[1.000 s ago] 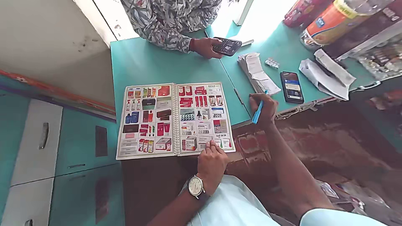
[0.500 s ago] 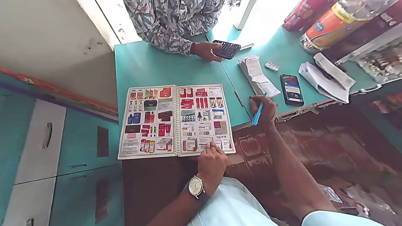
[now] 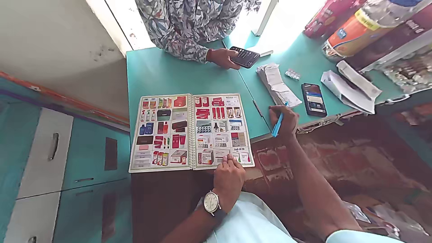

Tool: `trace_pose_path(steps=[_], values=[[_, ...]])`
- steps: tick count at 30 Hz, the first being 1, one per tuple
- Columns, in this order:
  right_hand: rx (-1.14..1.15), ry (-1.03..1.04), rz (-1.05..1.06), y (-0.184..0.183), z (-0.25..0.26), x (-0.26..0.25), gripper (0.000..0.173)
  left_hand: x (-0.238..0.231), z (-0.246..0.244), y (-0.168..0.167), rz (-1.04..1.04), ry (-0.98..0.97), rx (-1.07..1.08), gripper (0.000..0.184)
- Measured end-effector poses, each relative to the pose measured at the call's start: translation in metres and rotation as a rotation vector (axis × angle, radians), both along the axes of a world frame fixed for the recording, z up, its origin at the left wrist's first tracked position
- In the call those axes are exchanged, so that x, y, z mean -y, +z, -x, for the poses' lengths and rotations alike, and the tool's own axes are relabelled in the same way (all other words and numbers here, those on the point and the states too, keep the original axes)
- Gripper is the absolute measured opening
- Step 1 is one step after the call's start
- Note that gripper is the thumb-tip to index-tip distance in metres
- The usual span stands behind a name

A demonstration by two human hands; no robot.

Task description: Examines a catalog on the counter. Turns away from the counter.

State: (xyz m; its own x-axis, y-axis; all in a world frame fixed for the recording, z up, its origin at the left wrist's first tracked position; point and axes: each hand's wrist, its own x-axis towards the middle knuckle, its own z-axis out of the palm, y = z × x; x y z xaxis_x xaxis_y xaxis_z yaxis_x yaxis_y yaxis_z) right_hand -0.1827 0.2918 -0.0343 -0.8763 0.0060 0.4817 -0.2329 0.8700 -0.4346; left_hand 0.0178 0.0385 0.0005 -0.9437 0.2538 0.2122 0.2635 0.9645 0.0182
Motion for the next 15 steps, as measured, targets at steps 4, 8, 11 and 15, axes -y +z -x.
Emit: trace_pose_path(steps=[4, 8, 11, 15], values=[[0.015, -0.008, 0.017, 0.000, 0.001, 0.000, 0.026, 0.001, 0.000, 0.000, -0.006, -0.003, -0.007, 0.022], [0.033, -0.020, -0.003, 0.000, 0.001, 0.000, 0.028, 0.001, 0.002, 0.014, 0.021, -0.032, 0.164, 0.027], [0.029, 0.011, 0.000, -0.002, 0.001, -0.002, 0.027, 0.003, 0.004, 0.022, 0.028, -0.052, 0.285, 0.030], [-0.004, 0.026, -0.002, 0.002, 0.001, 0.001, 0.029, 0.004, 0.002, 0.015, -0.008, -0.029, 0.220, 0.029]])
